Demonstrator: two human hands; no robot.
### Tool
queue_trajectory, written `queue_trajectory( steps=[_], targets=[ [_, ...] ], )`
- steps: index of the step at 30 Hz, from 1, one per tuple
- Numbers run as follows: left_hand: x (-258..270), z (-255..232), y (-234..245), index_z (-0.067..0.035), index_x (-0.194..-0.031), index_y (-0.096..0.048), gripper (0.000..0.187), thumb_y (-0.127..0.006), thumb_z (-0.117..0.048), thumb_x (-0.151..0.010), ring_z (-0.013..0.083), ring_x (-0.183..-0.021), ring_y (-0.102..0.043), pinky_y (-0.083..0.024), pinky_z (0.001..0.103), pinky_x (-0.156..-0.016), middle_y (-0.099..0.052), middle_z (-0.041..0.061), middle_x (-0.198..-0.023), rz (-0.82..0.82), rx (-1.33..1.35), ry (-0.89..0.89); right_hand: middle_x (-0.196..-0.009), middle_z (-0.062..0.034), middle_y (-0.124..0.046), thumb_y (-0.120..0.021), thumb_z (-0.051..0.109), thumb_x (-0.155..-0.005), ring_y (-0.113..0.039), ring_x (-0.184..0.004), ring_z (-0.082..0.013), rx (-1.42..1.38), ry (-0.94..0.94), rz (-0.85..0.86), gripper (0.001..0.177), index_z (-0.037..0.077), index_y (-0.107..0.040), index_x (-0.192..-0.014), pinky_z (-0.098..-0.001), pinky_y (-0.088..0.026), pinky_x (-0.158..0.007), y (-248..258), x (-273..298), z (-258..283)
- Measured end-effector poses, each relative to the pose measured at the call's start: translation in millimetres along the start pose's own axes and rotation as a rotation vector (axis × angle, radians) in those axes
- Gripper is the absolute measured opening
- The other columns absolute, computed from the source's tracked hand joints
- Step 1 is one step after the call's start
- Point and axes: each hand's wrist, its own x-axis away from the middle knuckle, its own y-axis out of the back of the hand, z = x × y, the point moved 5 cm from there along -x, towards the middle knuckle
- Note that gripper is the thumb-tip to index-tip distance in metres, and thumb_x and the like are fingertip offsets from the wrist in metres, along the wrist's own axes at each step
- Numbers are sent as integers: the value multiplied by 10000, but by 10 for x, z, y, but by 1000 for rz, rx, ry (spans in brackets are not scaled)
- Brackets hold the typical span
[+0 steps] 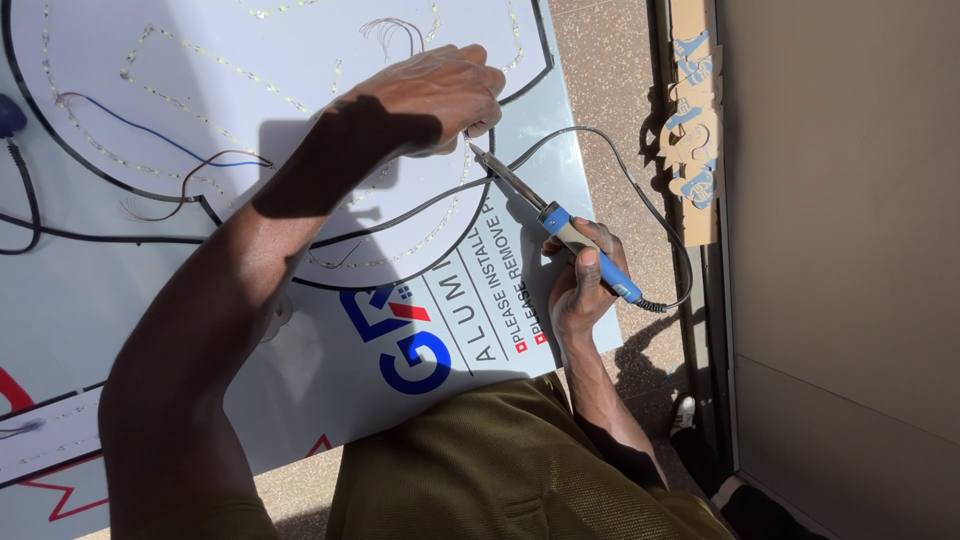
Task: The person uses a soldering iron to connect wires on a large white board featuring cut-out letters and LED strips. They hold the soldering iron in their right hand and manipulate the wires with their left hand, moving along the board to solder different connection points.
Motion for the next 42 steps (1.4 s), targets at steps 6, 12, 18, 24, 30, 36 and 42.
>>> queue_trajectory(
  steps=[6,12,18,24,30,36,42],
  targets=[
    [-63,47,71,-117,-754,-547,396,-633,199,-978,236,-962,-544,-457,394,-724,-525,9,-766,21,46,-8,-1153,-145,-702,-730,476,-1115,-725,-756,-321,-11,20,-19,476,14,-741,-1228,-410,-620,-737,-21,-5,35],
    [-22,-22,133,-190,-868,-302,416,-481,-153,-1242,195,-855,-400,-416,359,-773,-264,-12,-808,95,231,105,-1149,-164,-675,-693,456,-1137,-714,-783,-327,-12,15,9,464,5,-713,-1247,-412,-617,-788,-22,-4,42],
    [-56,-51,93,-89,-894,-576,307,-573,-26,-1194,214,-929,-490,-474,346,-768,-420,33,-815,165,-6,37,-1168,-155,-691,-700,487,-1134,-719,-806,-334,-2,2,23,488,13,-710,-1251,-419,-622,-793,-8,6,28],
    [-76,-46,55,-88,-883,-612,303,-646,-64,-1183,211,-940,-496,-497,343,-755,-437,26,-810,185,-91,0,-1072,-149,-689,-682,460,-1138,-702,-780,-310,19,25,42,463,13,-704,-1255,-424,-609,-769,-75,-10,82],
    [-94,-29,-3,-85,-956,-693,192,-702,-46,-1144,216,-1001,-523,-557,347,-788,-492,13,-863,202,-68,17,-1068,-140,-695,-650,484,-1167,-715,-761,-303,135,82,51,485,11,-727,-1244,-418,-621,-768,-61,-14,91],
    [-84,0,-13,-85,-1009,-736,137,-723,19,-1097,221,-1026,-520,-543,358,-806,-539,15,-879,186,-49,27,-1105,-153,-690,-693,468,-1143,-707,-795,-320,45,49,44,477,3,-732,-1242,-443,-626,-755,-76,-11,86],
    [-91,-23,23,-94,-907,-697,199,-771,-60,-1088,211,-1011,-539,-549,352,-806,-597,19,-890,194,-80,23,-1034,-149,-702,-665,460,-1159,-699,-805,-296,153,98,43,480,-11,-740,-1212,-413,-623,-741,-64,-14,115]
  ],
)
